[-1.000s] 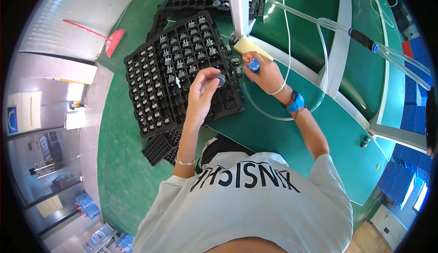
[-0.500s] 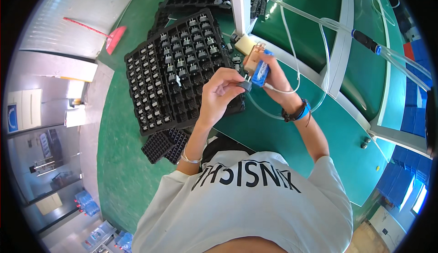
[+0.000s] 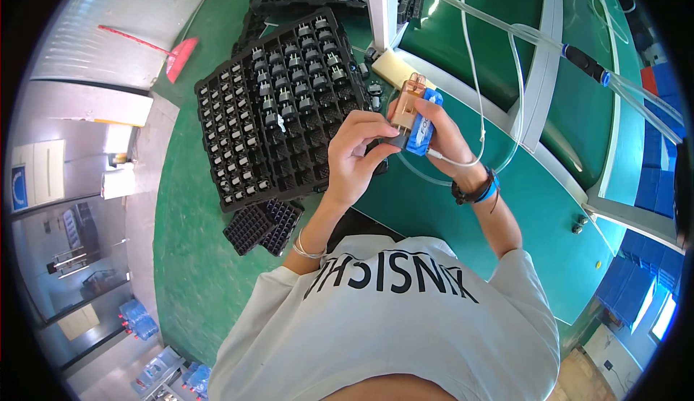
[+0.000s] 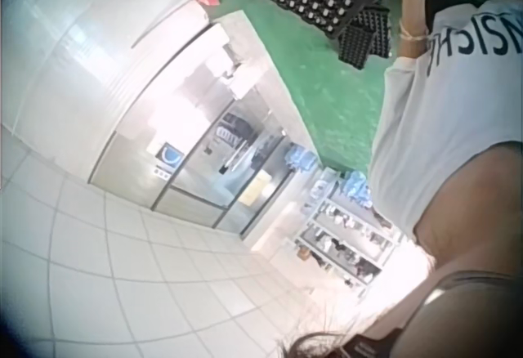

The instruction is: Picking small electronic components from a tray and inserting them into a handheld assembly or testing tool.

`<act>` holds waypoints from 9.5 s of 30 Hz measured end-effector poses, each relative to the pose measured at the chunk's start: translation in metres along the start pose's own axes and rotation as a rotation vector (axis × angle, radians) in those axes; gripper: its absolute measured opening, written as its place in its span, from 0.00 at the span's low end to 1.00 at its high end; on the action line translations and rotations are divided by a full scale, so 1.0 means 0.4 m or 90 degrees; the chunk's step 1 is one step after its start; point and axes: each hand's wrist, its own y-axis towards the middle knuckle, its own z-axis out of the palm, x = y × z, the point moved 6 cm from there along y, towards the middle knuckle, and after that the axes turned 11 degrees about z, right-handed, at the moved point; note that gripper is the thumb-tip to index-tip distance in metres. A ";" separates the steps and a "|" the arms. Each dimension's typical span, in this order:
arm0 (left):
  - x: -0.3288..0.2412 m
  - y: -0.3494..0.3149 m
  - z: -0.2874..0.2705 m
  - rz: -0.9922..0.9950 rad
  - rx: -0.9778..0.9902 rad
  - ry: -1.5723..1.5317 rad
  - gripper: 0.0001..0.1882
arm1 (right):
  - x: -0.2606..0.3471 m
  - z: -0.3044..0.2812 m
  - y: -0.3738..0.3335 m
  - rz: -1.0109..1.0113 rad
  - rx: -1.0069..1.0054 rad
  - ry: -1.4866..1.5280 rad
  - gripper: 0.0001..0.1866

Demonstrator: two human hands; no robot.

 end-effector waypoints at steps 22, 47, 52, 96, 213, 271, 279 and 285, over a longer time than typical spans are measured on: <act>0.008 0.034 -0.169 -0.065 -0.051 0.471 0.18 | 0.111 -0.172 0.092 -0.415 -0.235 -0.461 0.16; 0.051 0.052 -0.269 -0.143 0.196 0.793 0.10 | 0.090 -0.147 0.134 -0.372 -0.409 -0.784 0.22; 0.048 0.055 -0.275 -0.124 0.202 0.831 0.12 | 0.097 -0.140 0.132 -0.381 -0.404 -0.787 0.21; 0.032 0.052 -0.289 -0.080 0.139 0.831 0.07 | 0.086 -0.144 0.138 -0.405 -0.489 -0.800 0.19; -0.039 -0.001 -0.414 -0.141 0.144 0.910 0.10 | 0.082 -0.138 0.120 -0.385 -0.381 -0.783 0.21; -0.009 -0.043 -0.327 -0.232 -0.095 0.304 0.09 | 0.078 -0.134 0.134 -0.392 -0.442 -0.779 0.21; -0.007 -0.046 -0.321 -0.245 -0.095 0.298 0.09 | 0.083 -0.139 0.134 -0.391 -0.432 -0.746 0.22; -0.009 -0.053 -0.296 -0.262 -0.136 0.143 0.10 | 0.035 -0.168 0.106 -0.146 -0.161 -0.522 0.11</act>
